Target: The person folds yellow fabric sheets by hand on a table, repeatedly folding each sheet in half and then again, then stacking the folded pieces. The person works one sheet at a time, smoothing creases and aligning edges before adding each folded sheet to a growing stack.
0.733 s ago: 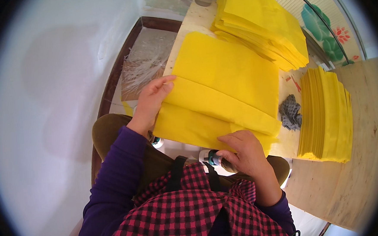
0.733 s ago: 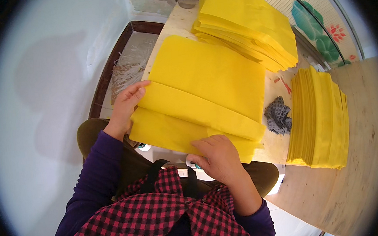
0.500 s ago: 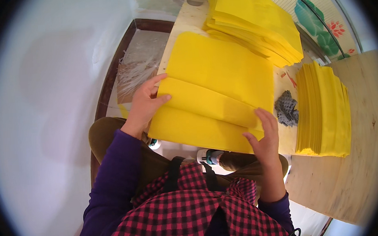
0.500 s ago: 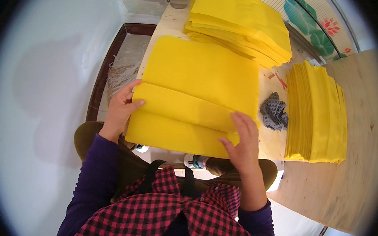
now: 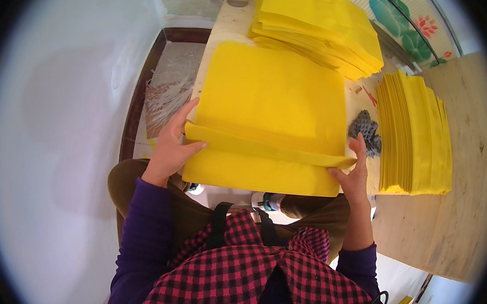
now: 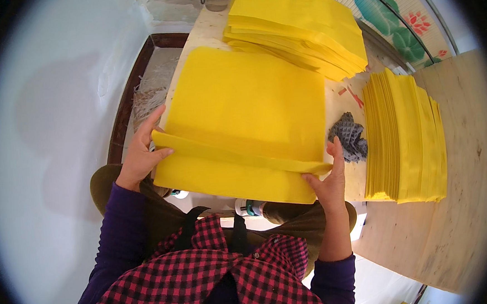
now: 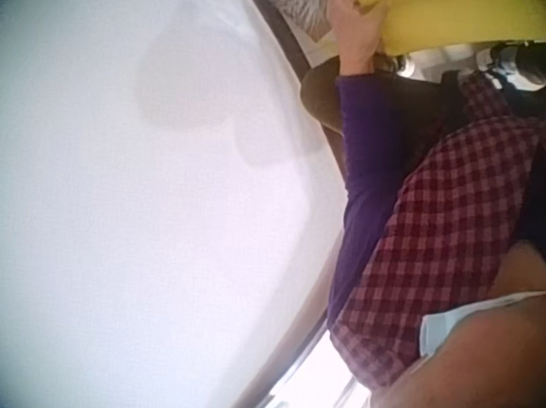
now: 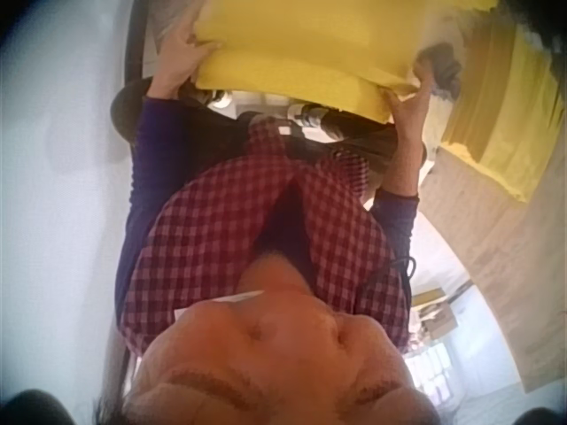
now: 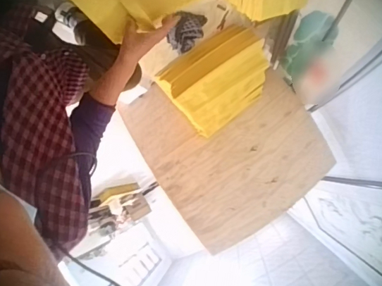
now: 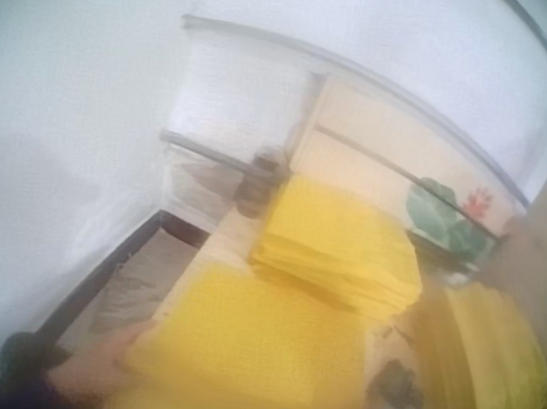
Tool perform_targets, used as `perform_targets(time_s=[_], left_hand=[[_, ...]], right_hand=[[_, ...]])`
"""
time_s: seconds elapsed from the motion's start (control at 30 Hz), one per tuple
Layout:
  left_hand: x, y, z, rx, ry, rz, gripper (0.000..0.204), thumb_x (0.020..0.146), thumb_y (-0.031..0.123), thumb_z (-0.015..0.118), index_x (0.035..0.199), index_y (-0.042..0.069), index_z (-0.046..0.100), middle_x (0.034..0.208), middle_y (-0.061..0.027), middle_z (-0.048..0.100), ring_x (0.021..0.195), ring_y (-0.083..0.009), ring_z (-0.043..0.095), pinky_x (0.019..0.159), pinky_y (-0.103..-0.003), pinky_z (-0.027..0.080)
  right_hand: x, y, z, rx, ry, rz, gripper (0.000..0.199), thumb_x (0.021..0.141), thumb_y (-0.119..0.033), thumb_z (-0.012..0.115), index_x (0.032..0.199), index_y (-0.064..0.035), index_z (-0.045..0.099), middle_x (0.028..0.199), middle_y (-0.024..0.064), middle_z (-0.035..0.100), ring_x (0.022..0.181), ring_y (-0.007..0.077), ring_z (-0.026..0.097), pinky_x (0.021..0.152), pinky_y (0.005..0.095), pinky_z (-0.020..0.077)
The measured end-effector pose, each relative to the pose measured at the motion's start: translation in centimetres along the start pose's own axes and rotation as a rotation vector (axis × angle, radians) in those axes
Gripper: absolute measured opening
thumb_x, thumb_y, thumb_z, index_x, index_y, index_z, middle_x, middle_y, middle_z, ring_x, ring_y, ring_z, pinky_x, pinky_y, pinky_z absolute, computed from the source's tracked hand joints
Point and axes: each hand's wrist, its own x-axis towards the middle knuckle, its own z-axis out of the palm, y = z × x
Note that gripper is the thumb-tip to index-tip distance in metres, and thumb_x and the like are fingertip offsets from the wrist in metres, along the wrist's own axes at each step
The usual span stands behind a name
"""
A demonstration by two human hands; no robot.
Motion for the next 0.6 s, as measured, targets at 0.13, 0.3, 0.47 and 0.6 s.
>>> perform_targets(time_s=[0.13, 0.3, 0.47, 0.6], left_hand=[[-0.4, 0.0, -0.4, 0.157, -0.063, -0.013, 0.07, 0.067, -0.013, 0.067, 0.133, 0.007, 0.052, 0.095, -0.0034, 0.062, 0.095, -0.0152, 0.059, 0.088, -0.028, 0.047], [-0.5, -0.6, -0.8, 0.076, -0.142, 0.009, 0.037, 0.068, -0.013, 0.068, 0.101, 0.004, 0.069, 0.093, -0.0056, 0.064, 0.095, -0.0155, 0.061, 0.084, -0.028, 0.049], [-0.2, -1.2, -1.0, 0.103, -0.13, 0.065, 0.022, 0.071, -0.01, 0.069, 0.09, 0.002, 0.07, 0.088, -0.0054, 0.065, 0.089, -0.0153, 0.062, 0.079, -0.026, 0.049], [-0.1, -1.6, -0.9, 0.128, -0.062, -0.097, 0.013, 0.079, -0.002, 0.068, 0.092, -0.001, 0.068, 0.087, -0.0047, 0.066, 0.083, -0.0119, 0.06, 0.075, -0.025, 0.048]], right_hand=[[-0.3, 1.4, 0.1, 0.064, 0.018, -0.042, 0.08, 0.059, 0.007, 0.074, 0.133, -0.0075, 0.047, 0.122, 0.0085, 0.057, 0.119, 0.0253, 0.05, 0.106, 0.0374, 0.0343], [-0.2, 2.8, -0.3, 0.059, -0.093, -0.286, 0.034, 0.064, 0.014, 0.068, 0.092, -0.0032, 0.067, 0.11, 0.0055, 0.063, 0.11, 0.0228, 0.055, 0.099, 0.0346, 0.0413], [0.0, 2.8, -0.7, 0.128, -0.155, -0.145, 0.025, 0.07, 0.012, 0.067, 0.091, -0.0026, 0.068, 0.1, 0.0064, 0.066, 0.104, 0.021, 0.058, 0.094, 0.0305, 0.0435], [0.5, 3.0, -0.5, 0.154, -0.091, 0.001, 0.016, 0.081, 0.006, 0.066, 0.095, -0.0013, 0.067, 0.094, 0.0035, 0.066, 0.095, 0.0139, 0.058, 0.084, 0.0253, 0.0452]])
